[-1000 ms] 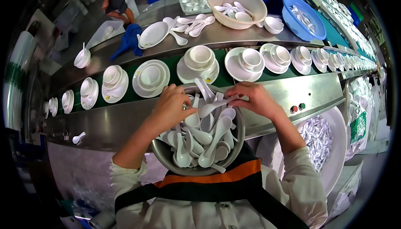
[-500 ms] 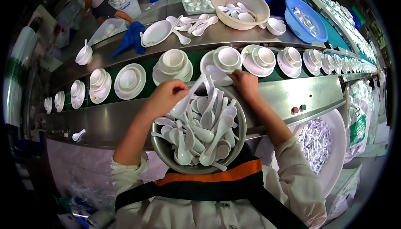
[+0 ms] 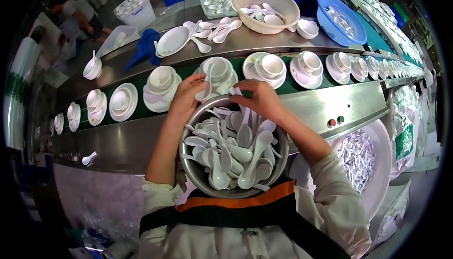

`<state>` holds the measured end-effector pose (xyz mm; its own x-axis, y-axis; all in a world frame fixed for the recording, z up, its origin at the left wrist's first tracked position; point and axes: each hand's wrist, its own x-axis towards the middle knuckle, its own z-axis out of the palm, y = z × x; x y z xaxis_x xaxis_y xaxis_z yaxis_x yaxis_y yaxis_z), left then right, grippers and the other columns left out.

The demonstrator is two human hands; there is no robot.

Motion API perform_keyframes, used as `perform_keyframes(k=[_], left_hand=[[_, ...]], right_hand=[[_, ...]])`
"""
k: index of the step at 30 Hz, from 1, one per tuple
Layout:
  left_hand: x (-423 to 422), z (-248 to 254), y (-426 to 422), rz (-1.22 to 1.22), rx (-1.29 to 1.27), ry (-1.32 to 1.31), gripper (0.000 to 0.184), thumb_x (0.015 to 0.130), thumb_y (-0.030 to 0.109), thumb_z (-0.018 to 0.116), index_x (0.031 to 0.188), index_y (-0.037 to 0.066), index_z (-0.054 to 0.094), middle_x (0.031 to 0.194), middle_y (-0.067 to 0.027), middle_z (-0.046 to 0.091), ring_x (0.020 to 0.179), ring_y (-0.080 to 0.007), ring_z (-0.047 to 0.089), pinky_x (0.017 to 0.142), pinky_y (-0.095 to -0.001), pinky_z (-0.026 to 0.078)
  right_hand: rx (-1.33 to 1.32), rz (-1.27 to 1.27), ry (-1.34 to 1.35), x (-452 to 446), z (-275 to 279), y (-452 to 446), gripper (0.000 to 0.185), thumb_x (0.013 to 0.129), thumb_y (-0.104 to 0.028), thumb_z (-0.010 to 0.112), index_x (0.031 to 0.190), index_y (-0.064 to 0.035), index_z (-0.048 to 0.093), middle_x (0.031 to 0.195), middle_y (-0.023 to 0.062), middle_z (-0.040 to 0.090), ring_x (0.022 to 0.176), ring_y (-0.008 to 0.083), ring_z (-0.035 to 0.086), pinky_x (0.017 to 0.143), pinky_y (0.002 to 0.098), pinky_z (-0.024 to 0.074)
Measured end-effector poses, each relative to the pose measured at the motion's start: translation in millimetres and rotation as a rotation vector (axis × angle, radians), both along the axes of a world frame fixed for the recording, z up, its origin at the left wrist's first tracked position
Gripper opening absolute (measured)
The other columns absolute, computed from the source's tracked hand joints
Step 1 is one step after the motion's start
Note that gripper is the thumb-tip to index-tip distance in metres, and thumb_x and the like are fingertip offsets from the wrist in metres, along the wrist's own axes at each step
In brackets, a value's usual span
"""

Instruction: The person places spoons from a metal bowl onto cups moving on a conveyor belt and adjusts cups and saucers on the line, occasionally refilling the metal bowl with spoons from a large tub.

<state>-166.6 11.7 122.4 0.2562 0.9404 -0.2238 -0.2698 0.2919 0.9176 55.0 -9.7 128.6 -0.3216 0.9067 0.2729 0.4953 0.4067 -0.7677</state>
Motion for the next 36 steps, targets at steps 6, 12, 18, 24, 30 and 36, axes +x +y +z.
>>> perform_keyframes(k=[6, 12, 18, 24, 30, 36], left_hand=[[33, -9, 13, -0.005, 0.016, 0.003, 0.027, 0.079, 0.009, 0.058, 0.104, 0.000, 0.050, 0.082, -0.0042, 0.058, 0.066, -0.0104, 0.056, 0.049, -0.0217, 0.041], [36, -82, 77, 0.084, 0.407, 0.764, 0.023, 0.075, 0.005, 0.058, 0.097, 0.002, 0.050, 0.073, -0.0056, 0.058, 0.061, -0.0113, 0.056, 0.052, -0.0234, 0.043], [21, -100, 78, 0.107, 0.587, 1.148, 0.018, 0.077, 0.013, 0.055, 0.088, -0.001, 0.058, 0.072, -0.0161, 0.062, 0.065, -0.0268, 0.061, 0.060, -0.0338, 0.048], [-14, -72, 39, 0.157, 0.588, 1.204, 0.023, 0.083, 0.019, 0.054, 0.096, 0.001, 0.059, 0.083, -0.0141, 0.063, 0.074, -0.0216, 0.061, 0.067, -0.0305, 0.047], [25, -3, -27, -0.201, 0.255, 0.538, 0.022, 0.088, 0.020, 0.054, 0.096, 0.000, 0.058, 0.085, 0.0009, 0.058, 0.078, -0.0065, 0.051, 0.068, -0.0208, 0.041], [38, -24, -33, -0.258, 0.215, 0.545, 0.027, 0.087, 0.019, 0.055, 0.108, 0.002, 0.053, 0.087, -0.0006, 0.058, 0.077, -0.0062, 0.053, 0.068, -0.0220, 0.045]], right_hand=[[-0.006, -0.229, 0.359, 66, 31, -18, 0.019, 0.077, -0.018, 0.066, 0.083, -0.0007, 0.061, 0.068, 0.0120, 0.059, 0.057, 0.0171, 0.057, 0.054, 0.0270, 0.0441], [0.096, -0.840, -0.297, 199, -43, 51, 0.038, 0.075, -0.034, 0.065, 0.066, 0.0032, 0.060, 0.054, 0.0143, 0.058, 0.050, 0.0259, 0.058, 0.052, 0.0367, 0.0453], [-0.365, -0.746, -0.133, 170, -105, 87, 0.047, 0.077, -0.040, 0.059, 0.059, 0.0033, 0.062, 0.053, 0.0146, 0.059, 0.054, 0.0253, 0.062, 0.060, 0.0342, 0.0493], [-0.124, -0.575, -0.232, 151, -69, 86, 0.038, 0.080, -0.037, 0.058, 0.067, -0.0018, 0.060, 0.056, 0.0138, 0.059, 0.056, 0.0296, 0.060, 0.058, 0.0379, 0.0479], [0.297, -0.176, -0.631, 162, -71, 91, 0.025, 0.078, -0.031, 0.060, 0.080, -0.0068, 0.056, 0.074, 0.0104, 0.059, 0.071, 0.0274, 0.060, 0.061, 0.0388, 0.0469], [0.502, 0.051, -0.629, 135, -89, 98, 0.049, 0.065, -0.031, 0.070, 0.106, -0.0089, 0.055, 0.104, 0.0139, 0.052, 0.097, 0.0327, 0.050, 0.084, 0.0382, 0.0423]])
